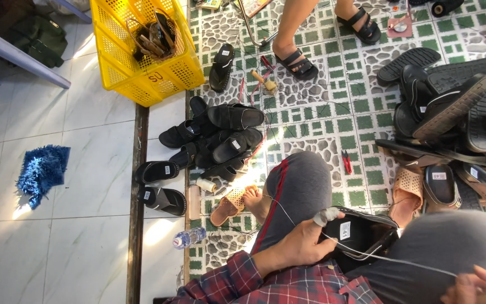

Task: The person sits on the floor and sews a black slip-on shoe using a needle and thread. They pull the thread through the shoe's sole and upper, occasionally adjusting the shoe's position on their lap. The person also picks up and handles other shoes from a pile on the floor.

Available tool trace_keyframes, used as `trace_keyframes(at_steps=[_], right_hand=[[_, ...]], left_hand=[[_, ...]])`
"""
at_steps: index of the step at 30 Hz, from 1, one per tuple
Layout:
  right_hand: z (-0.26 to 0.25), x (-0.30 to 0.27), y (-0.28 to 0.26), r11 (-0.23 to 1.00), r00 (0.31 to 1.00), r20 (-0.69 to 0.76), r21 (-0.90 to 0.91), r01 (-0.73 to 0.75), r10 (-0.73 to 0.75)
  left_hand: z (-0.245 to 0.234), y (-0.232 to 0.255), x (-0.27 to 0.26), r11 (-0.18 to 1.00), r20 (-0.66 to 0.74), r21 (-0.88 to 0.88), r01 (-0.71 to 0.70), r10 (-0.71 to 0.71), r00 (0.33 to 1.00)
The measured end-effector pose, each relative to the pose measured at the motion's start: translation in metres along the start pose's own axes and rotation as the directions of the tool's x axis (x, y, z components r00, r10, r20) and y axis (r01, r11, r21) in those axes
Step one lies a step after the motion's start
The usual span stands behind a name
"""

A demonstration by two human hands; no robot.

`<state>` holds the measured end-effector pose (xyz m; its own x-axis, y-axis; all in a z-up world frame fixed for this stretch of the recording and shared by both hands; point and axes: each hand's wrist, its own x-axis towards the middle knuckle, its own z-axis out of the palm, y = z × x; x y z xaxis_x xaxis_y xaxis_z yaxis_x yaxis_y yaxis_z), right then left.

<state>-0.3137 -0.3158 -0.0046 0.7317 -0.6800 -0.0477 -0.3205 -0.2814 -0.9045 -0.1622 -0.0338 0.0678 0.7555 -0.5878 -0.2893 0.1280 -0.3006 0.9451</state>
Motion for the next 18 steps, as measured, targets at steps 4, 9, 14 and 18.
trace_keyframes(at_steps=[4, 9, 14, 18], right_hand=[[0.042, 0.016, -0.013, 0.988, 0.998, 0.022, 0.147, 0.051, -0.055], [0.086, 0.031, -0.042, 0.981, 0.981, 0.171, 0.186, 0.057, -0.089], [0.103, 0.052, -0.073, 0.870, 0.884, 0.468, 0.443, -0.215, -0.020], [0.115, 0.051, -0.067, 0.775, 0.803, 0.582, 0.445, -0.448, 0.130]], left_hand=[[-0.005, 0.016, 0.003, 0.951, 0.111, 0.308, -0.012, -0.024, 0.994], [-0.006, 0.023, -0.011, 0.816, 0.020, 0.562, 0.137, -0.179, 0.984], [-0.018, 0.032, -0.016, 0.796, 0.013, 0.503, 0.337, -0.397, 0.918], [-0.058, 0.068, 0.004, 0.727, 0.165, 0.499, 0.471, -0.614, 0.772]])
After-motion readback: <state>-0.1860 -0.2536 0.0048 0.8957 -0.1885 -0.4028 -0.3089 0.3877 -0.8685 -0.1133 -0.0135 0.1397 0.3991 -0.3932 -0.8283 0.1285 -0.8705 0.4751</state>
